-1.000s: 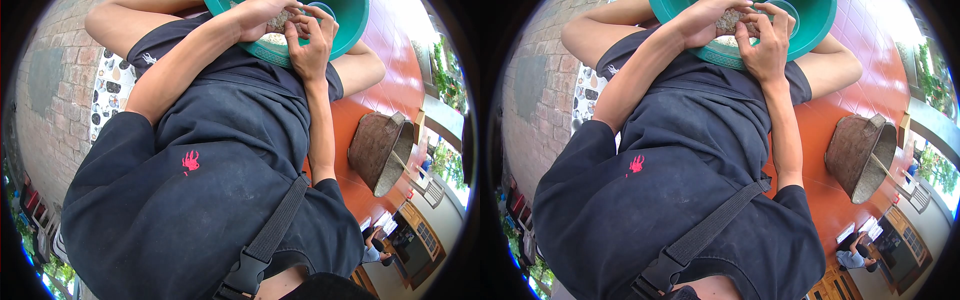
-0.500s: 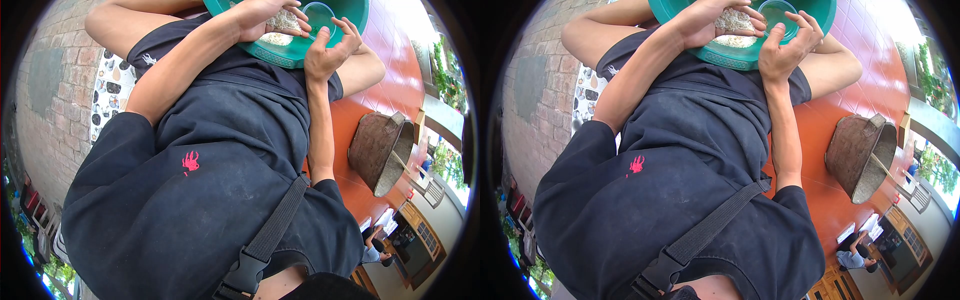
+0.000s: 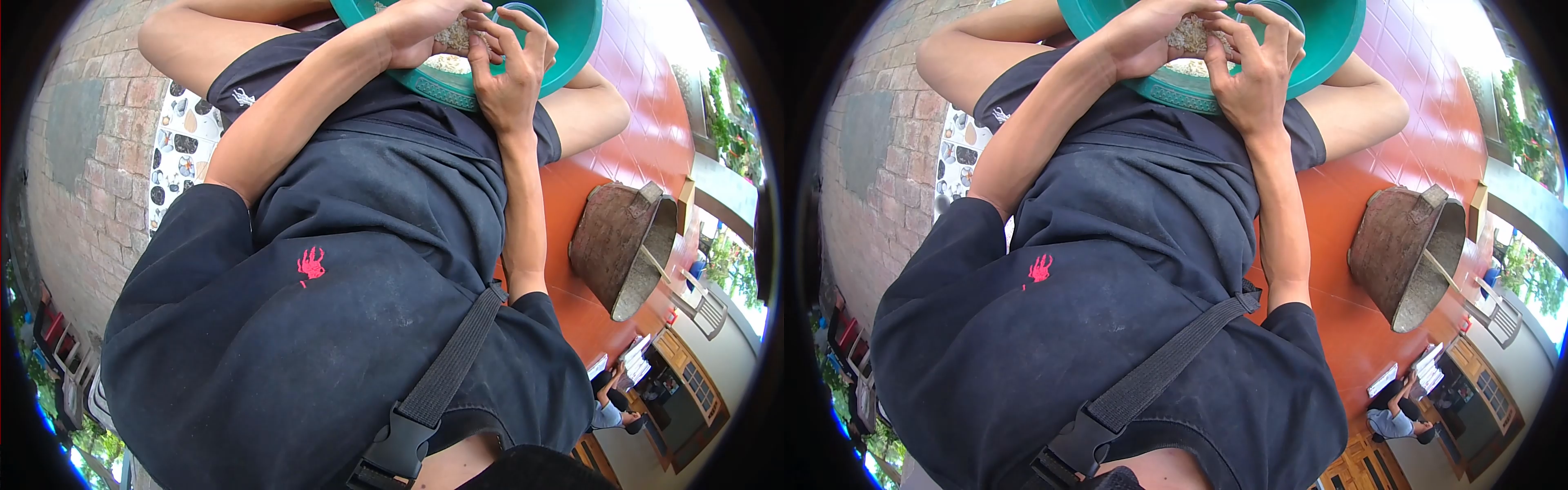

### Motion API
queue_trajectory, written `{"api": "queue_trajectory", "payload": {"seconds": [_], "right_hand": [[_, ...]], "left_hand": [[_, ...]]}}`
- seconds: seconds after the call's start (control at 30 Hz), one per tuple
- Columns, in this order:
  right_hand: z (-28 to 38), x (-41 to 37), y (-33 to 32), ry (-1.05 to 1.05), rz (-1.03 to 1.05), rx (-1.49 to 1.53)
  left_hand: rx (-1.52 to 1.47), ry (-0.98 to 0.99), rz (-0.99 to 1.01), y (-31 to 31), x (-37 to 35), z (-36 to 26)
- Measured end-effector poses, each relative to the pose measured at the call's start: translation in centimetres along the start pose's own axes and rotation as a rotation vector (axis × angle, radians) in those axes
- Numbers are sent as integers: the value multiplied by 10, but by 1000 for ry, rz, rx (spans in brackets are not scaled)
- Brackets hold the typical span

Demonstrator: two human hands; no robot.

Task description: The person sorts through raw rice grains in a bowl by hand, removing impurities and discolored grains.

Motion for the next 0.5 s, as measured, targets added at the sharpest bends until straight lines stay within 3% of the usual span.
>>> {"api": "queue_trajectory", "payload": {"seconds": [0.5], "right_hand": [[-3, 0, 2, 24, 3, 26]], "left_hand": [[3, -7, 28, 5, 0, 1]]}}
Point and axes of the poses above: each hand's wrist, its own x-axis towards the middle knuckle, its own y-axis out of the palm, z = x × y, the point moved 10 cm from there along x, towards the middle knuckle, and after that the axes turned 3 degrees about -x, right-handed, at the moved point
